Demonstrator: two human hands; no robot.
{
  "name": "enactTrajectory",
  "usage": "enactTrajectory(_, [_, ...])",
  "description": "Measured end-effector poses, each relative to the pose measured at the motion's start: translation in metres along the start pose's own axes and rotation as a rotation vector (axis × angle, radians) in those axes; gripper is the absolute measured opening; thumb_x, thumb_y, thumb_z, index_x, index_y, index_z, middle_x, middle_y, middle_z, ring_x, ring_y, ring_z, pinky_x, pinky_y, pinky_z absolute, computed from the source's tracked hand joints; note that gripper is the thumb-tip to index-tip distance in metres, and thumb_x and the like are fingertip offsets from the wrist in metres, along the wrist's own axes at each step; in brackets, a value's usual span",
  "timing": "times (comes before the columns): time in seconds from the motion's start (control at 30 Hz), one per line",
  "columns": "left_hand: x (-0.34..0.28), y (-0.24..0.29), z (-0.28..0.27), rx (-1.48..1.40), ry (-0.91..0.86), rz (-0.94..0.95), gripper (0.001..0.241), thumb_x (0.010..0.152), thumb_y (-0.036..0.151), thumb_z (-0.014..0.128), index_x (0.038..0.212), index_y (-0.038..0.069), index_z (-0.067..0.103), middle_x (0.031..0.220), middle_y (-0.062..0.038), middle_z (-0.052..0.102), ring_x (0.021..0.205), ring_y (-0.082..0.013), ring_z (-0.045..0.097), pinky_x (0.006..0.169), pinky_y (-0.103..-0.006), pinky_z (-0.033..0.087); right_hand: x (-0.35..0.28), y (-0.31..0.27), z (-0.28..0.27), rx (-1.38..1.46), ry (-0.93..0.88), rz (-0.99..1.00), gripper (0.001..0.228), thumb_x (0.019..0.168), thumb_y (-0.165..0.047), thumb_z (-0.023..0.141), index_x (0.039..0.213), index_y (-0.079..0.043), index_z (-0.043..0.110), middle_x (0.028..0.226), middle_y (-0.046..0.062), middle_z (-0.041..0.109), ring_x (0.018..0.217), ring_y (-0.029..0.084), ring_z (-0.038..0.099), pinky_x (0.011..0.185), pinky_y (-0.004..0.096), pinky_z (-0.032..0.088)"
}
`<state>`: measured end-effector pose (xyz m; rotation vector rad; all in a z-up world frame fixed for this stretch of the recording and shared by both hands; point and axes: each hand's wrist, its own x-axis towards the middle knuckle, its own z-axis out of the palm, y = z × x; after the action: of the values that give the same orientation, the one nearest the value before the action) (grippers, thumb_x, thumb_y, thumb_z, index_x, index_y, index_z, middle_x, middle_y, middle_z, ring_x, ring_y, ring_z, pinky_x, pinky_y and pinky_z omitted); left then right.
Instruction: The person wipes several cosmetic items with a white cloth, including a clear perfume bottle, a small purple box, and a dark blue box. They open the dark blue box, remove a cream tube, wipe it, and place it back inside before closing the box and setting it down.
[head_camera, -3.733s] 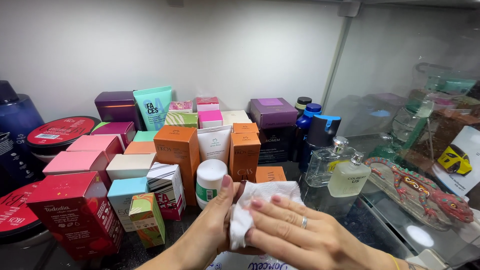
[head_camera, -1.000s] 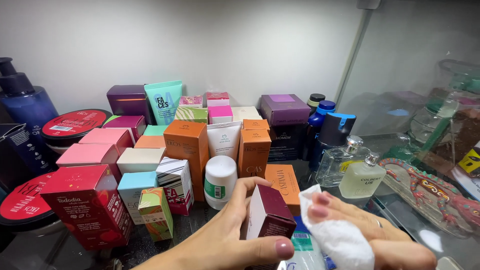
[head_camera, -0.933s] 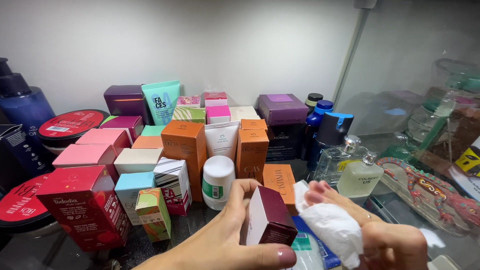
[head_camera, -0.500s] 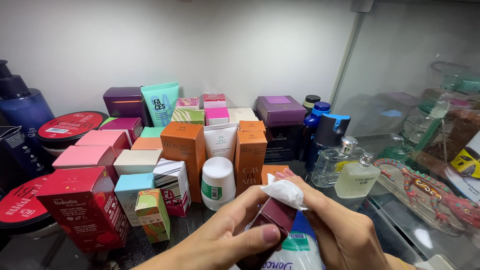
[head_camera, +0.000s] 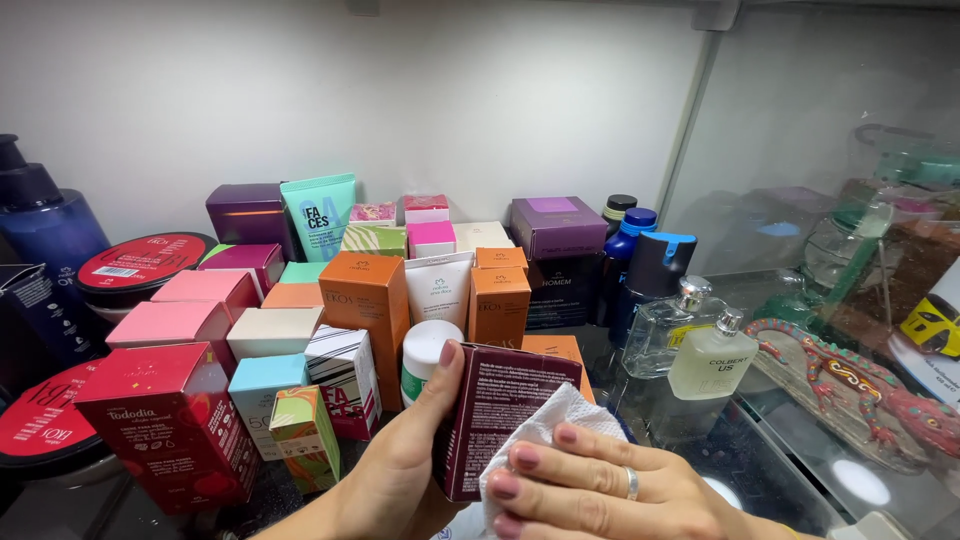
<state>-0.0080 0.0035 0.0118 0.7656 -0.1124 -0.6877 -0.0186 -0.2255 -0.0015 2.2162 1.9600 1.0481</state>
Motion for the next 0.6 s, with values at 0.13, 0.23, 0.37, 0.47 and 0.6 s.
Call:
enactTrajectory(0.13, [-0.001,0.008,0.019,0.032,0.049,0.122,0.083,0.093,0.058,0.039,0.137,-0.008,0.063,0.122,-0.027,0.070,0.105,-0.0340,0.066,0.097,-0.0453,0.051,0.007,-0.003,0.003,-0.015,0.318,0.269,0.038,0.105,-0.016,0.041,0.122,-0.004,0.074,0.134,0.014,0.070,0.131,0.026,0.066,0.117,0.043,0.047])
enactTrajectory(0.23, [0.012,-0.006,0.009,-0.017,0.009,0.137,0.076,0.093,0.048,0.041,0.142,-0.007,0.059,0.138,-0.024,0.066,0.126,-0.0309,0.060,0.113,-0.0422,0.043,0.012,-0.004,0.003,-0.015,0.406,0.377,0.036,0.103,-0.010,0.042,0.123,0.002,0.070,0.135,0.019,0.067,0.133,0.030,0.065,0.119,0.044,0.046])
enactTrajectory(0.37, [0.014,-0.018,-0.003,0.008,-0.117,0.082,0.074,0.093,0.048,0.055,0.151,0.002,0.053,0.143,-0.022,0.066,0.127,-0.0287,0.064,0.109,-0.0394,0.048,0.004,-0.001,0.008,0.015,0.294,0.290,0.041,0.106,-0.014,0.037,0.134,0.004,0.061,0.146,0.023,0.057,0.142,0.034,0.056,0.124,0.050,0.040])
enactTrajectory(0.47, [0.004,-0.003,0.020,0.105,0.200,-0.104,0.079,0.089,0.058,0.048,0.136,-0.003,0.067,0.120,-0.021,0.072,0.105,-0.0283,0.068,0.090,-0.0345,0.052,0.005,0.001,0.001,0.099,0.131,0.103,0.041,0.111,-0.018,0.039,0.141,0.000,0.060,0.152,0.019,0.052,0.146,0.032,0.050,0.124,0.048,0.037])
enactTrajectory(0.6, [0.008,-0.013,-0.004,0.079,-0.029,-0.108,0.064,0.097,0.064,0.052,0.105,0.002,0.065,0.081,-0.007,0.064,0.067,-0.0123,0.063,0.057,-0.0197,0.048,0.000,0.001,0.002,-0.181,0.020,-0.070,0.040,0.116,-0.018,0.040,0.153,-0.019,0.056,0.160,-0.002,0.051,0.149,0.018,0.048,0.127,0.037,0.030])
